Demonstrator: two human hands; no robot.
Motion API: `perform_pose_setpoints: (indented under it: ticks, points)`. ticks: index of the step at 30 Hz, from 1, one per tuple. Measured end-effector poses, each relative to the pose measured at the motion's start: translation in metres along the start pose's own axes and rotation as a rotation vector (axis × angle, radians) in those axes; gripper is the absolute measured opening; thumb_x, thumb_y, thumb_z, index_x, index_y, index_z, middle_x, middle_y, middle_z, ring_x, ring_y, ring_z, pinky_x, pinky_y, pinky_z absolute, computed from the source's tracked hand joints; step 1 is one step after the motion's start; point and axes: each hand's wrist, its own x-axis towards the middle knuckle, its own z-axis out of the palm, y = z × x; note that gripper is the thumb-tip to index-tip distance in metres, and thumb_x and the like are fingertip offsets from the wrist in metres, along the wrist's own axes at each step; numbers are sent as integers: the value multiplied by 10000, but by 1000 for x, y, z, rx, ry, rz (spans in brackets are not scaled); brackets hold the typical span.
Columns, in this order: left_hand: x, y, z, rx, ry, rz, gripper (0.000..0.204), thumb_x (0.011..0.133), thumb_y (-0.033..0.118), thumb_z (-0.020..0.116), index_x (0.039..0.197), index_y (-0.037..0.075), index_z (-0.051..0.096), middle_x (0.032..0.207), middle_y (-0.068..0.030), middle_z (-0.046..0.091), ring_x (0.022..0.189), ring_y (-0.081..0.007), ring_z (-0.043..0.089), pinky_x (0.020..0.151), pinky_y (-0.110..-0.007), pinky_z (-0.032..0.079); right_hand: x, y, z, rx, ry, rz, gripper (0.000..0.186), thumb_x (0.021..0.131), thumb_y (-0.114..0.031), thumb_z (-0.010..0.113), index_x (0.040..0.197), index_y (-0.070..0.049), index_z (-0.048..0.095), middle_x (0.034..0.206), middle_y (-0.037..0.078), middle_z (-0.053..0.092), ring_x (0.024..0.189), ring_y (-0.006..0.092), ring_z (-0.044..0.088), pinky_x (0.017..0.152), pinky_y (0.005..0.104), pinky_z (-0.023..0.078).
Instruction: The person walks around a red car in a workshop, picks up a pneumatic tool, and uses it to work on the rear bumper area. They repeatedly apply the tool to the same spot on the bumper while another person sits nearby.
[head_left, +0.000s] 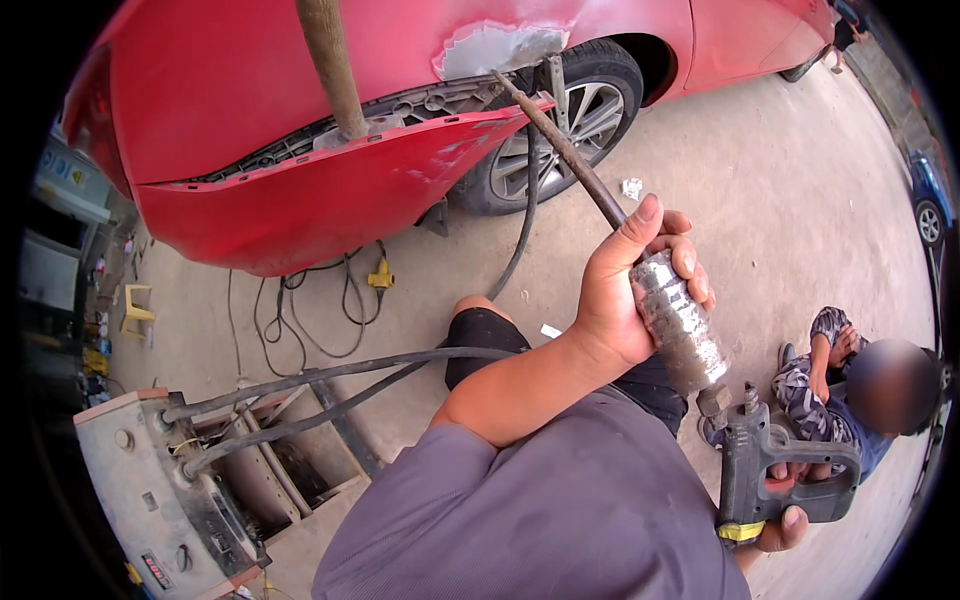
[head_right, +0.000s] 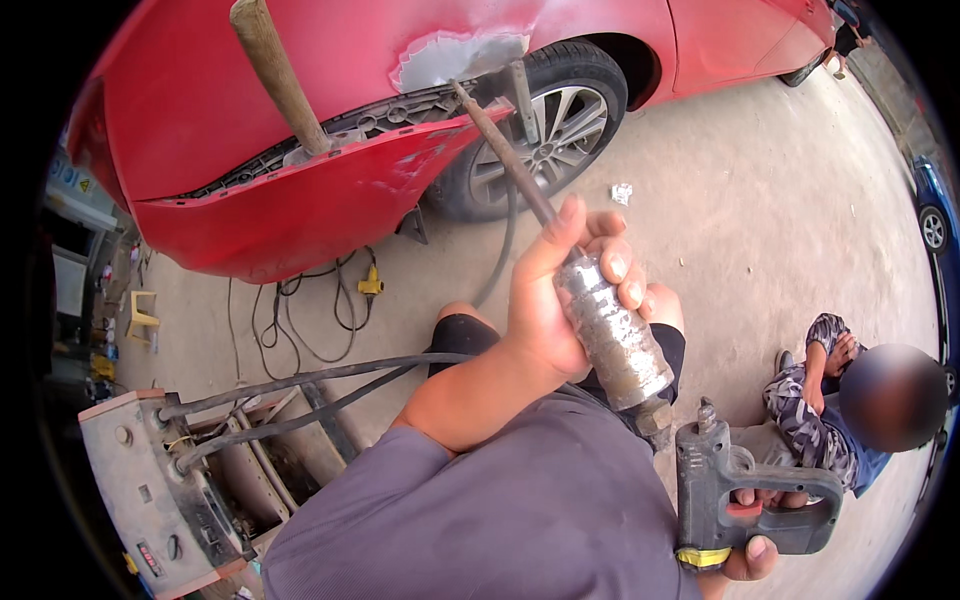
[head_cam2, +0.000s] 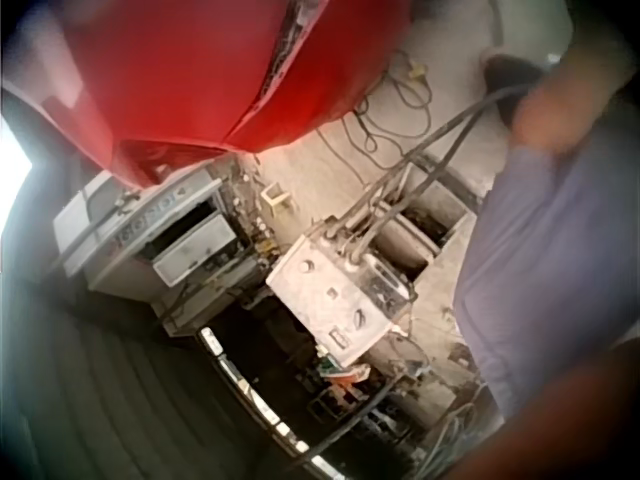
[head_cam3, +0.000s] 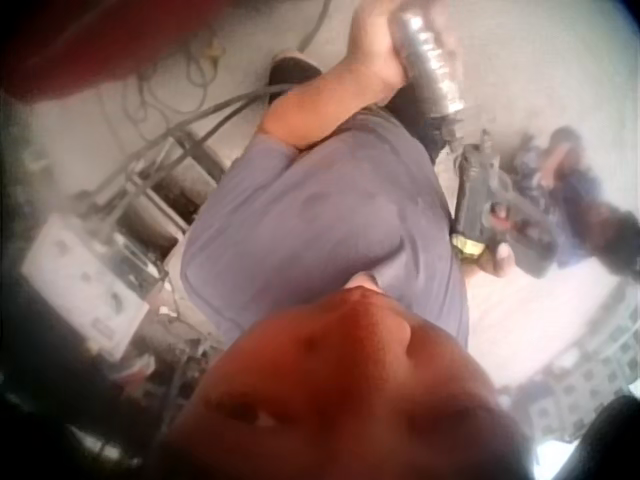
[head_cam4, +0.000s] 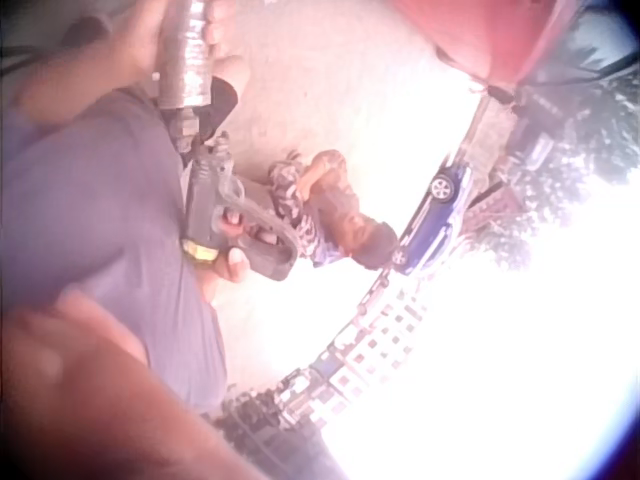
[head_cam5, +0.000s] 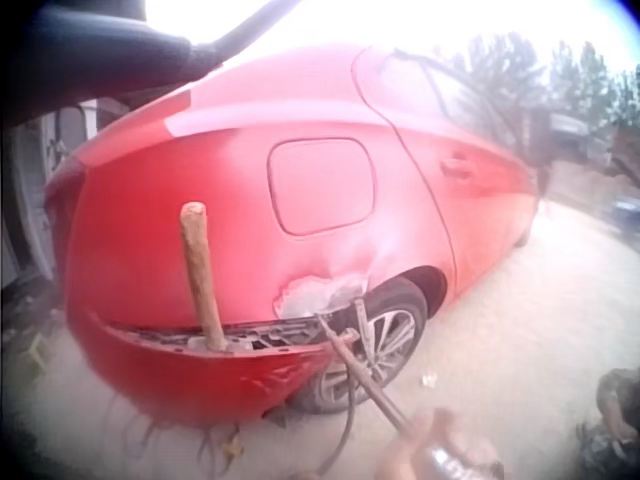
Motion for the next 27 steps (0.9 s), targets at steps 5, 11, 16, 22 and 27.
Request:
perform_pose_setpoints:
  ticks: [5, 11, 16, 22, 27]
  points:
    - [-3, -14, -1, 9, 47, 24, 369, 965, 476, 591, 911, 111, 586, 685, -65, 598, 605, -268, 618, 610, -447, 514, 1, -3, -8, 29, -8, -5, 818, 647, -146, 697, 1431, -109, 467, 1118, 71, 512, 969, 203, 478, 957, 340, 412]
    - [-18, -12, -26, 16, -64, 66, 508, 1029, 537, 386, 1105, 89, 613, 873, -95, 639, 783, -289, 639, 710, -447, 512, 5, 1, -12, 38, 57, -19, 794, 632, -121, 701, 1395, -126, 479, 1092, 57, 524, 943, 192, 485, 940, 341, 429]
    - [-35, 1, -37, 78, -11, 80, 390, 1048, 453, 406, 982, 98, 553, 950, -147, 636, 843, -317, 633, 743, -470, 533, 7, 7, -18, 57, 15, 39, 786, 629, -119, 702, 1384, -129, 483, 1087, 55, 524, 940, 192, 485, 935, 343, 431]
    - [-30, 3, -29, 238, 283, -6, 398, 1023, 488, 459, 902, 112, 511, 858, -135, 616, 769, -317, 627, 705, -480, 536, 11, 11, -21, 74, -11, 77, 777, 625, -116, 703, 1370, -131, 487, 1082, 52, 525, 935, 191, 485, 929, 345, 433]
    - [-29, -1, -38, 170, 164, -19, 462, 1014, 547, 434, 878, 113, 518, 810, -134, 610, 732, -320, 623, 680, -487, 524, 10, 12, -20, 76, -14, 92, 769, 621, -114, 705, 1359, -134, 490, 1078, 50, 526, 932, 191, 484, 924, 347, 435]
